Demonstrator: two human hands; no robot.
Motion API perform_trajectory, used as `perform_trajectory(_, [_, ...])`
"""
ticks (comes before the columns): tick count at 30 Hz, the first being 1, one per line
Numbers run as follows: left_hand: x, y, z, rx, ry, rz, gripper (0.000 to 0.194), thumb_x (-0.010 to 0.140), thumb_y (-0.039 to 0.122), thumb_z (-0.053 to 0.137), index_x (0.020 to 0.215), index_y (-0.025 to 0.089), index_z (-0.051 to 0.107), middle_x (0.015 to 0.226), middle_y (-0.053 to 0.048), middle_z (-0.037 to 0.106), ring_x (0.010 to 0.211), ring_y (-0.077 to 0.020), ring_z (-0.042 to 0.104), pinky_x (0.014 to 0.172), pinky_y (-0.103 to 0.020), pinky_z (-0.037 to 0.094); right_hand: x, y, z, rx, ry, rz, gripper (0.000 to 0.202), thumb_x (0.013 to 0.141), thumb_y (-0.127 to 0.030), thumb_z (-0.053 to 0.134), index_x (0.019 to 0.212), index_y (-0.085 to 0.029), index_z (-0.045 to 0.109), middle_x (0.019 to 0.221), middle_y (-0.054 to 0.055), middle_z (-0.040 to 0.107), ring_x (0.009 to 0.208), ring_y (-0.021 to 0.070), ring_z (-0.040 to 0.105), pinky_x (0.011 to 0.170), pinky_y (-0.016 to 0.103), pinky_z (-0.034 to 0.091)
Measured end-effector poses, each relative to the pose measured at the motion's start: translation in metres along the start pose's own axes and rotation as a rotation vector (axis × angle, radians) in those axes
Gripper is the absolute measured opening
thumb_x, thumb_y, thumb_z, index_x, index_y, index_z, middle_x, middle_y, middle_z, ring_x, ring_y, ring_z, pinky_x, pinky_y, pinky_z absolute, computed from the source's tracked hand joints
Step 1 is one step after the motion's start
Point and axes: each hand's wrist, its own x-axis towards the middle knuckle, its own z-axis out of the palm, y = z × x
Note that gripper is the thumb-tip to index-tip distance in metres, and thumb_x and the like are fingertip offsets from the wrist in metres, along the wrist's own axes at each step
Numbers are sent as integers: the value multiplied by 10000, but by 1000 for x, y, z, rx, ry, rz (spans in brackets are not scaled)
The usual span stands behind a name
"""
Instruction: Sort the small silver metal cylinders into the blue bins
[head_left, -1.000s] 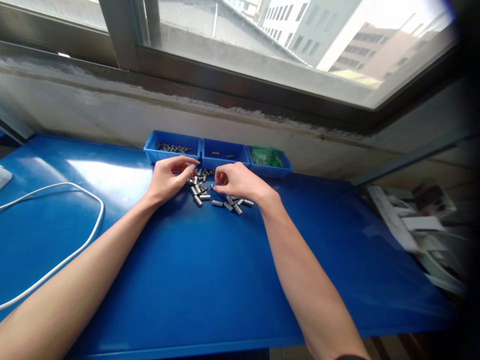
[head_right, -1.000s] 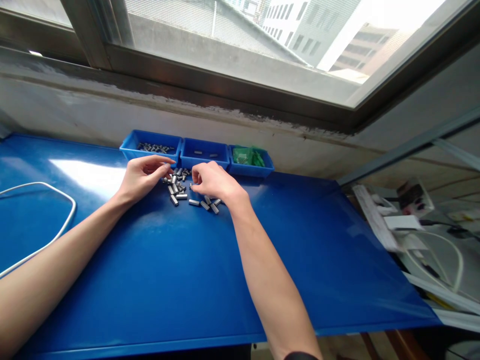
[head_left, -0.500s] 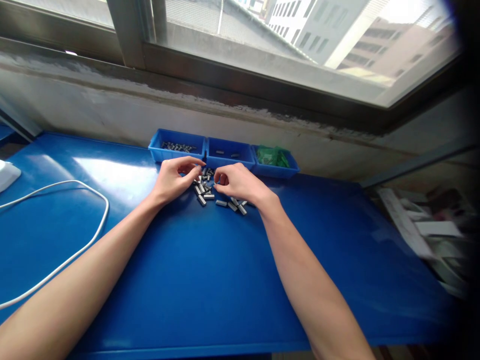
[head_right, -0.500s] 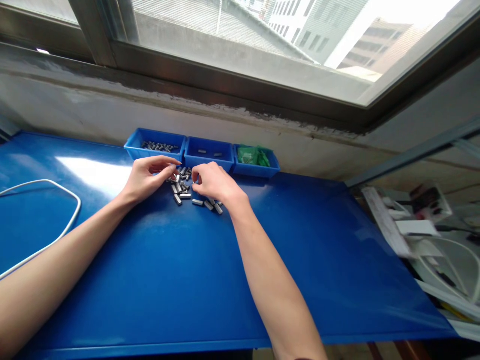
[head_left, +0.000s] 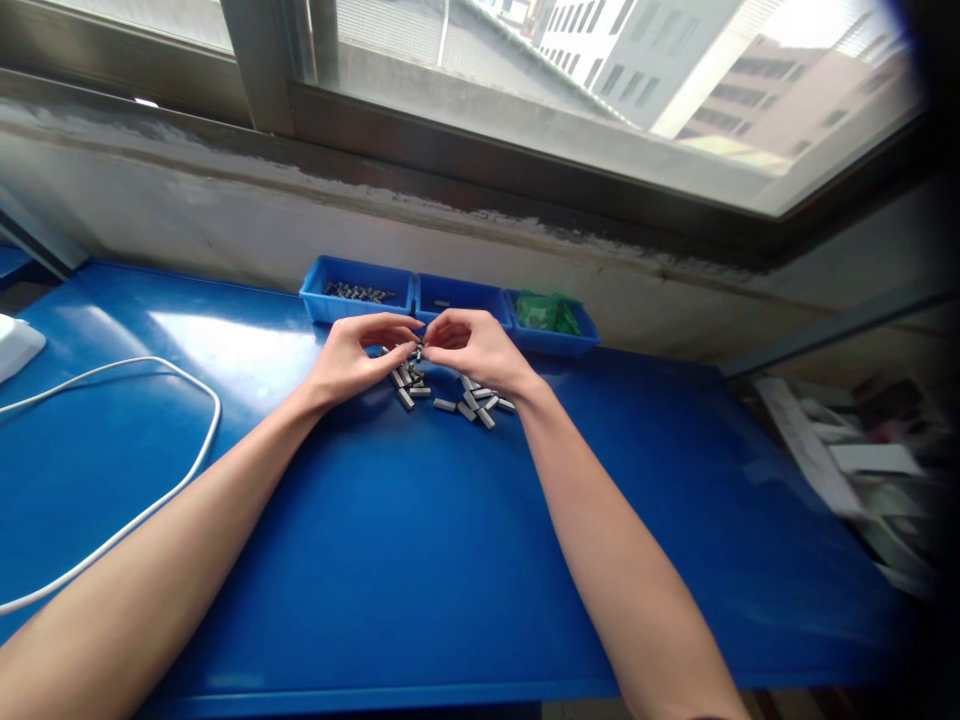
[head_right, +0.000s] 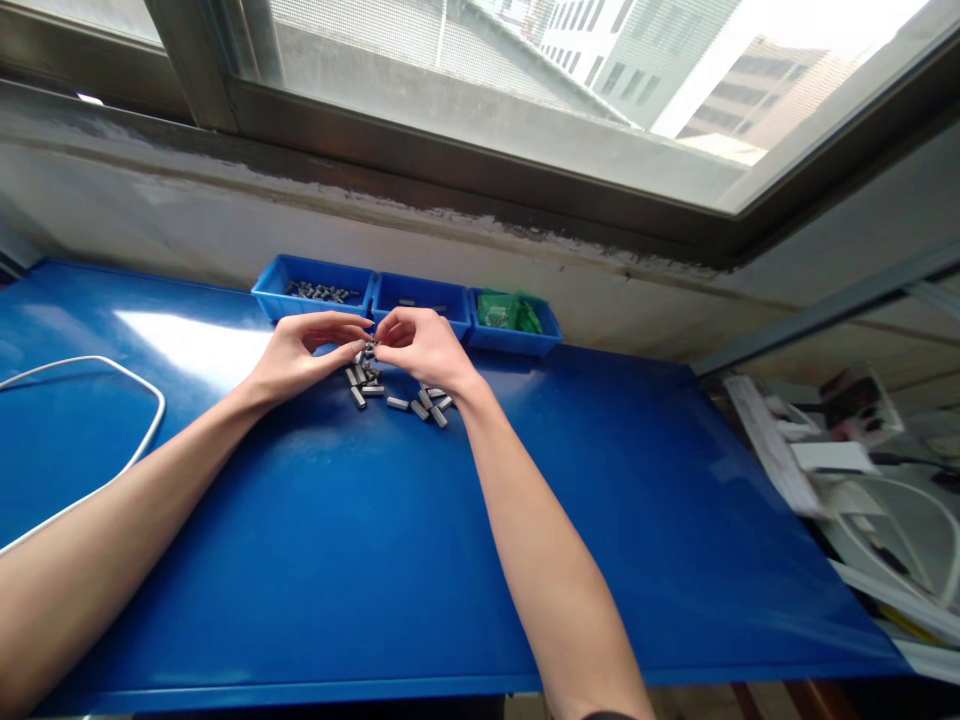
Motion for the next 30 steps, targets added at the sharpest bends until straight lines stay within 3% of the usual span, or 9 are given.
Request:
perform_trajectory(7, [1, -5, -1, -95, -30, -4, 386, 761, 441, 861, 978, 124, 818, 1025, -125, 802, 919, -248, 764, 891, -346, 626, 1, 3, 2, 344, 15, 55, 401, 641, -306, 865, 829, -210, 525, 784, -11, 725, 728, 137, 685, 736, 281, 558])
perform_trajectory(13, [2, -4, 0, -108, 9, -67, 451, 691, 494, 914, 947, 136, 818, 980, -114, 812, 894, -259, 771, 850, -333, 628, 1, -2, 4, 399, 14, 65, 472, 633, -403, 919, 835, -213, 537, 719, -34, 683, 718, 148, 704, 717, 278, 570])
perform_trajectory(16, [3, -7, -1, -121, 110, -81, 473, 652, 492, 939, 942, 139, 815, 945, -106, 814, 866, -255, 776, 831, -322, 631, 2, -2, 3, 307, 20, 41, 392, 701, -396, 873, 853, -210, 563, 713, -16, 698, 738, 168, 715, 707, 279, 562])
perform_trajectory(20, [8, -14, -7, -158, 377, -102, 499, 649, 506, 935, 960, 142, 798, 916, -95, 812, 844, -255, 784, 822, -338, 640, -1, -4, -1, 7, 28, 18, 204, 804, -329, 766, 882, -200, 628, 783, 14, 740, 761, 175, 718, 706, 276, 541])
perform_trajectory(23, [13, -20, -11, -175, 535, -105, 489, 684, 501, 912, 984, 138, 781, 924, -98, 808, 875, -253, 788, 822, -338, 645, -6, -10, -3, -210, -41, -12, 118, 823, -271, 732, 889, -187, 682, 822, 21, 748, 776, 160, 706, 719, 258, 523])
perform_trajectory(30, [14, -24, -10, -168, 573, -114, 560, 749, 546, 844, 1115, 135, 743, 1050, -126, 798, 999, -263, 782, 884, -352, 650, -8, -14, 0, -458, -163, -126, 172, 808, -166, 696, 968, -170, 759, 899, 32, 751, 812, 140, 666, 743, 233, 466])
